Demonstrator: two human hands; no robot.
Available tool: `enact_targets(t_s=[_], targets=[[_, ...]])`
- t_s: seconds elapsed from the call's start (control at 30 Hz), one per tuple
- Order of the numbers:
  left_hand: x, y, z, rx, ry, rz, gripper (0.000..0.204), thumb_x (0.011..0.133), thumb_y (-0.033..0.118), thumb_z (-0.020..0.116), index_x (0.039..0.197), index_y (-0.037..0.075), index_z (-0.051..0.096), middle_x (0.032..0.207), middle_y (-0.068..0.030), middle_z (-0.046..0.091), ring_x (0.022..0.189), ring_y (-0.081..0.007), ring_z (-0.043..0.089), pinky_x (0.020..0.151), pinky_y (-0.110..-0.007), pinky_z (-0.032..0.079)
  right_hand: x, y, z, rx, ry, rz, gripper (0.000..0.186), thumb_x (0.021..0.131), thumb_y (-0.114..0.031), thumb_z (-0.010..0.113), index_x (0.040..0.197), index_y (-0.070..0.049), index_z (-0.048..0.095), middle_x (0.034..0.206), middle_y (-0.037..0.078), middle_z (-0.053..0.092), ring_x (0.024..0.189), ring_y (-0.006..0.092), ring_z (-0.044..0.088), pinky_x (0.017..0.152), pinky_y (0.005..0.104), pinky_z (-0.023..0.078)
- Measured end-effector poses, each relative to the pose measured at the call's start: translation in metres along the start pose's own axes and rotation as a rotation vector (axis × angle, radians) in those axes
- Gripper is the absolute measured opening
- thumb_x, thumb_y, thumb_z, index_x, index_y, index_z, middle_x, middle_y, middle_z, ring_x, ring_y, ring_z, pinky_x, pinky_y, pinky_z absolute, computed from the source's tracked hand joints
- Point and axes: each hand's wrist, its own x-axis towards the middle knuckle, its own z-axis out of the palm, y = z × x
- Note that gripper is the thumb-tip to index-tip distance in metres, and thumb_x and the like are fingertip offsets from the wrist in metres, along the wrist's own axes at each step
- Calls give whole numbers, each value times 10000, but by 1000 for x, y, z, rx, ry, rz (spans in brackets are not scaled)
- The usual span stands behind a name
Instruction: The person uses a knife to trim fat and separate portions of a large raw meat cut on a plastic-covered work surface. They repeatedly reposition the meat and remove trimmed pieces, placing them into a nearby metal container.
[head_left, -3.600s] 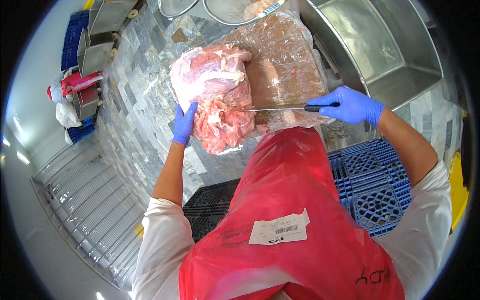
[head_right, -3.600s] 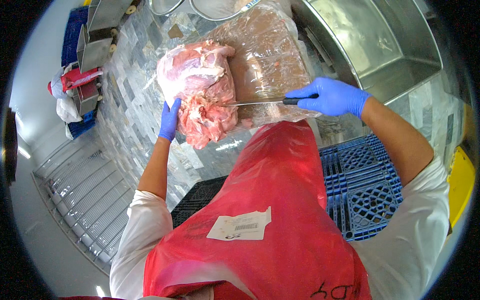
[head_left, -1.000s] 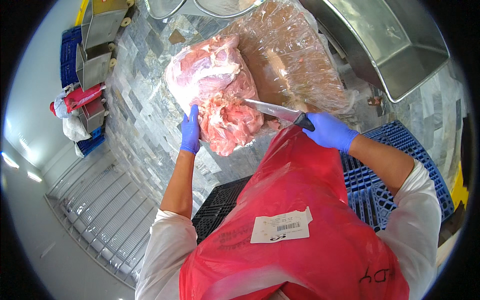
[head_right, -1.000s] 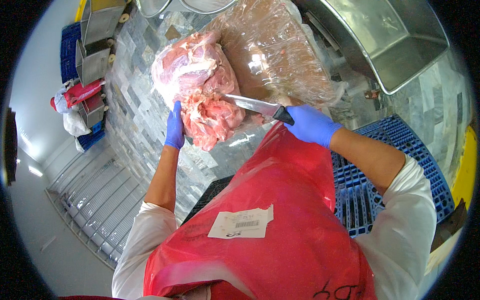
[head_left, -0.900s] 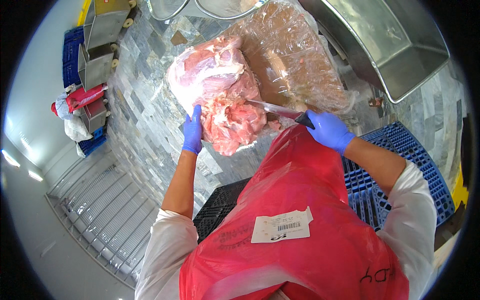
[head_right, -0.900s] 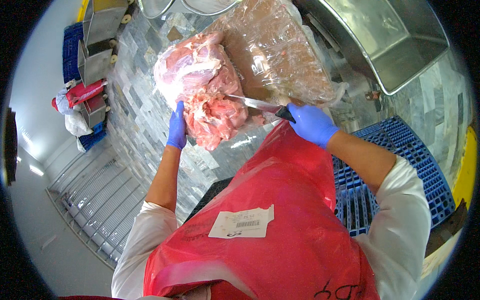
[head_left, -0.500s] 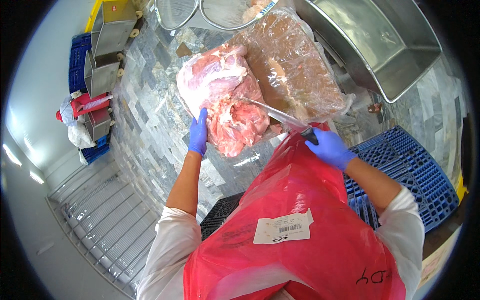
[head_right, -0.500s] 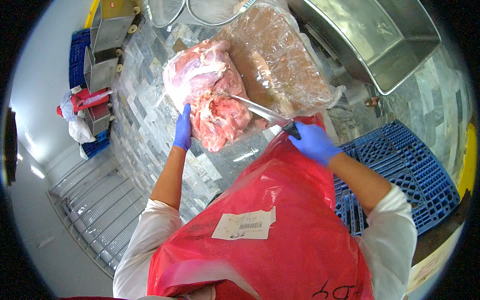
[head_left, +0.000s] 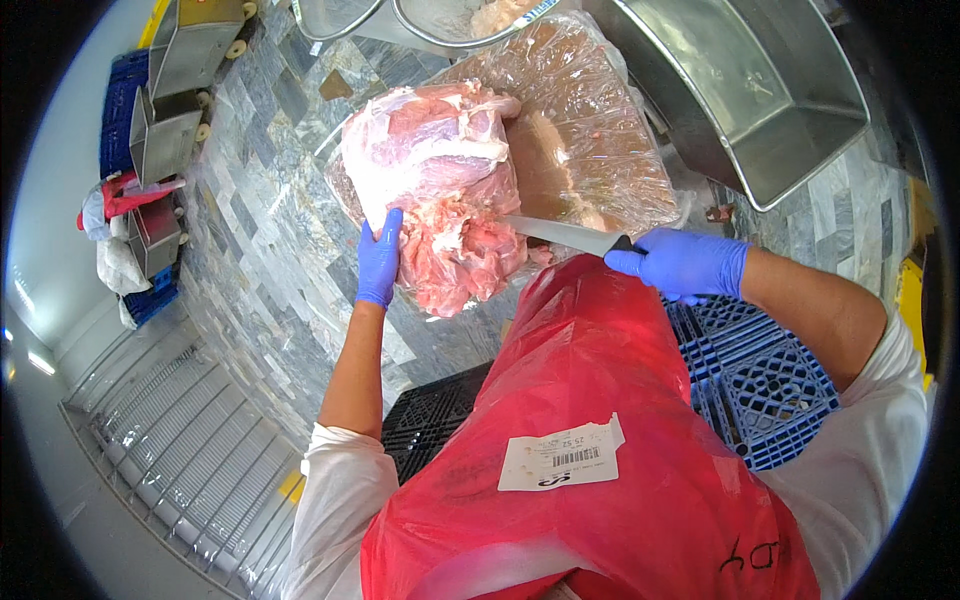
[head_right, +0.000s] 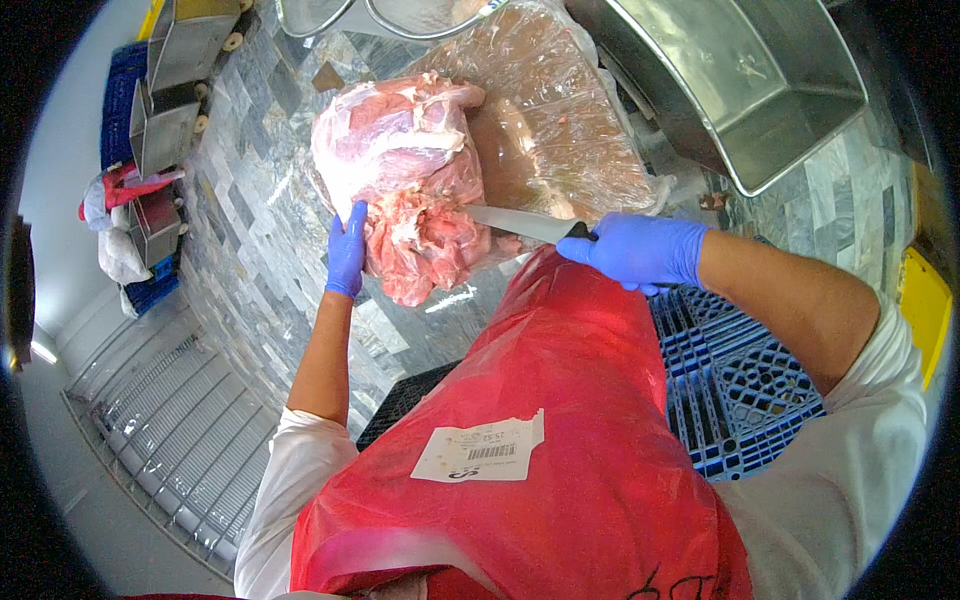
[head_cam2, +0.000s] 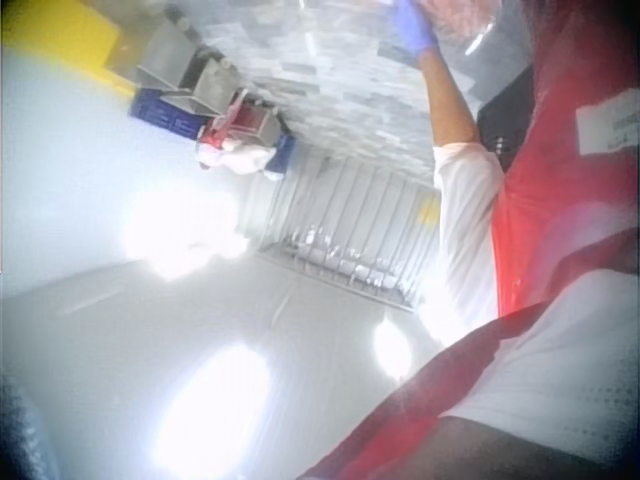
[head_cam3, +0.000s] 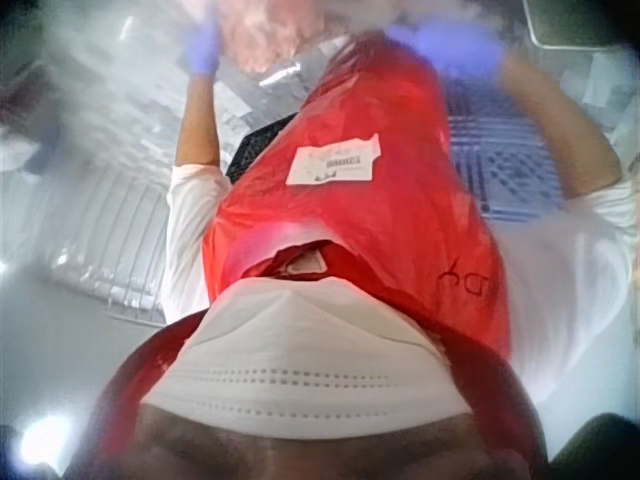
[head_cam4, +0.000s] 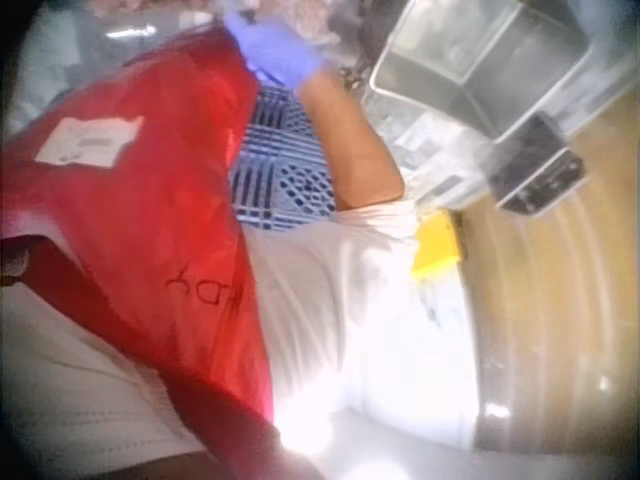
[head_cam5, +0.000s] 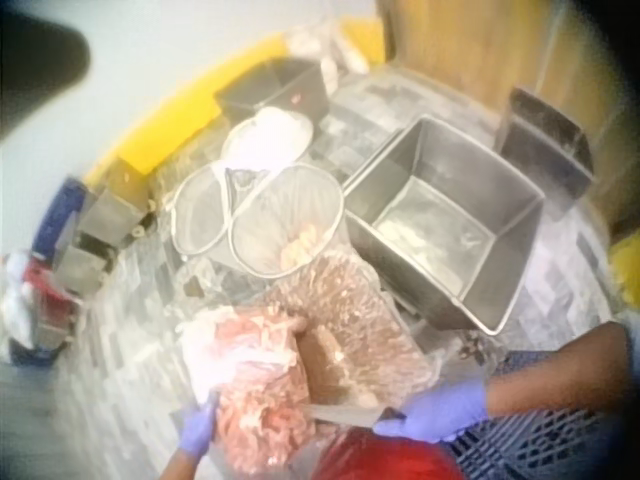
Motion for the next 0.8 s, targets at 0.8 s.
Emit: enact_targets(t_s=[0.8], targets=[[3, -2, -10, -37, -66, -48, 816, 968, 480, 711, 1499, -83, 453, 1486, -204, 544, 1312, -269, 540, 1116, -392, 412, 133, 101, 146, -242, 1017, -482, 482, 963, -545, 648, 979, -67, 594, 652, 172, 652, 569, 365, 668, 511, 492, 522]])
